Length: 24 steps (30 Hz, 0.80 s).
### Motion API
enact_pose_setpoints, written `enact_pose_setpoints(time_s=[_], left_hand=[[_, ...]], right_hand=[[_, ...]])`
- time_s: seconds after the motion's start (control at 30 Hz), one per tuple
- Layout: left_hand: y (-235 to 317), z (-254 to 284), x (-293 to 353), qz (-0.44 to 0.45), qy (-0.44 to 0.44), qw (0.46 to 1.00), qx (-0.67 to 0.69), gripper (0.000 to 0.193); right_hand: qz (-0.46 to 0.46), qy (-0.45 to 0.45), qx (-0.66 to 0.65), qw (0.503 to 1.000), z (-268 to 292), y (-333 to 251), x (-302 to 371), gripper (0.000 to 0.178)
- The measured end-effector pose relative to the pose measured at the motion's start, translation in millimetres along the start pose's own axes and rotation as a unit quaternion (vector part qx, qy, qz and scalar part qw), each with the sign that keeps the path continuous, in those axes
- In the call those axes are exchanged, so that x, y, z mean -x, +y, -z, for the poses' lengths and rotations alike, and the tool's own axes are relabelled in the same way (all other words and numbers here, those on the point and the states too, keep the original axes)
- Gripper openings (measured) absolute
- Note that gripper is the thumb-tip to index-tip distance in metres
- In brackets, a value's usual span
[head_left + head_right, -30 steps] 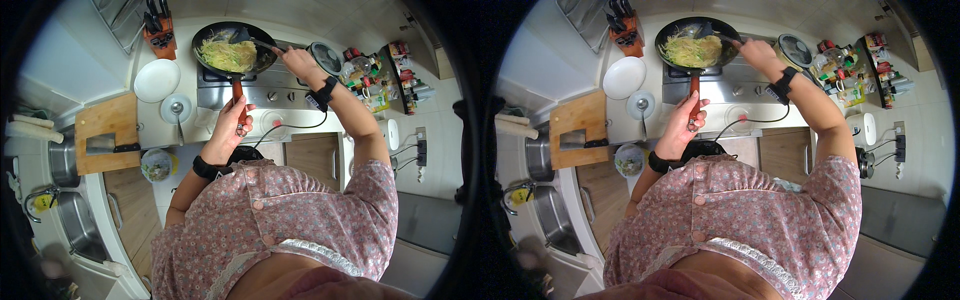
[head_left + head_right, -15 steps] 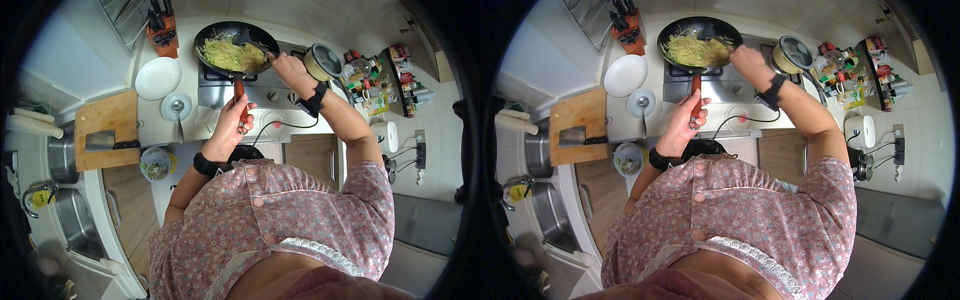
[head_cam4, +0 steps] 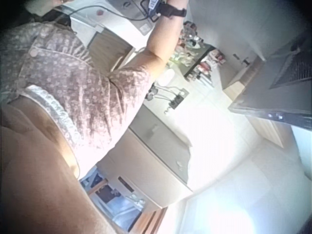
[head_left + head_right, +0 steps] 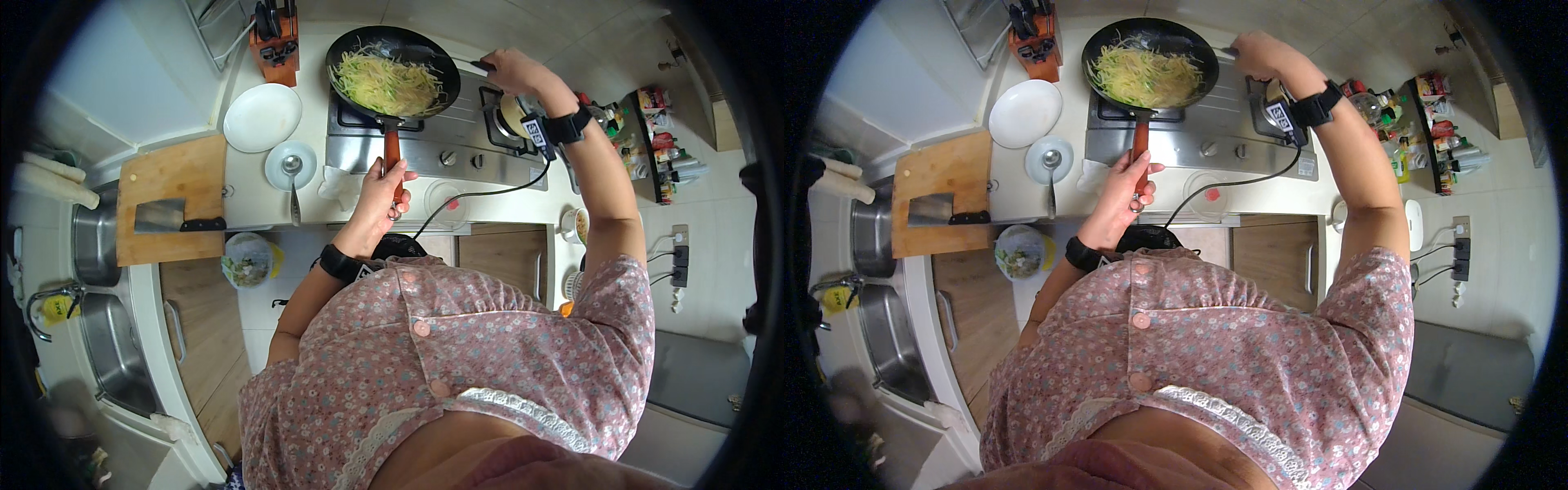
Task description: The person stir-fries noodles and vegetables in a frying pan on a gas stove, using a spatula to mix the ingredients. They briefly add a prepared mixture from a bowl into the pan and continue stirring.
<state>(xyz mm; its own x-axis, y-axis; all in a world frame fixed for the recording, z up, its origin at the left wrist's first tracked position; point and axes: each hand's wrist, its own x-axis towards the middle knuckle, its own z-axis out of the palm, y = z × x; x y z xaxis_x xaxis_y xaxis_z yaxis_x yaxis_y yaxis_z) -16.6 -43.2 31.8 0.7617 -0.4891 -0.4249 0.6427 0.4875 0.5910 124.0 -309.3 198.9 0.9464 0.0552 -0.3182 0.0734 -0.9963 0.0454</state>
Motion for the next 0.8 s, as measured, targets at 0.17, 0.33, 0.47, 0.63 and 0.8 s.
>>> enact_pose_setpoints(time_s=[0.17, 0.33, 0.47, 0.63, 0.8], left_hand=[[-5.4, 2.0, -2.0, -0.008, 0.015, 1.000, -0.020, 0.021], [-4.4, 2.4, -1.6, -0.008, 0.005, 1.000, -0.011, 0.026], [-4.5, 3.6, -1.6, 0.000, 0.004, 1.000, -0.011, 0.025], [-0.3, 5.4, 1.3, 0.000, 0.003, 1.000, 0.001, 0.026], [-0.3, 4.2, 2.8, 0.004, -0.006, 1.000, 0.006, 0.024]], right_hand=[[0.020, 0.015, 0.183, 0.983, 38.8, -10.0, -28.0, 0.029], [-0.016, 0.024, 0.294, 0.955, 53.7, -49.2, -54.0, 0.024], [-0.018, 0.042, 0.296, 0.954, 43.0, -79.7, -70.5, 0.024], [-0.006, 0.081, 0.297, 0.951, 42.7, -88.5, -66.4, 0.025], [0.037, 0.117, 0.299, 0.946, 42.1, -89.8, -60.9, 0.027]])
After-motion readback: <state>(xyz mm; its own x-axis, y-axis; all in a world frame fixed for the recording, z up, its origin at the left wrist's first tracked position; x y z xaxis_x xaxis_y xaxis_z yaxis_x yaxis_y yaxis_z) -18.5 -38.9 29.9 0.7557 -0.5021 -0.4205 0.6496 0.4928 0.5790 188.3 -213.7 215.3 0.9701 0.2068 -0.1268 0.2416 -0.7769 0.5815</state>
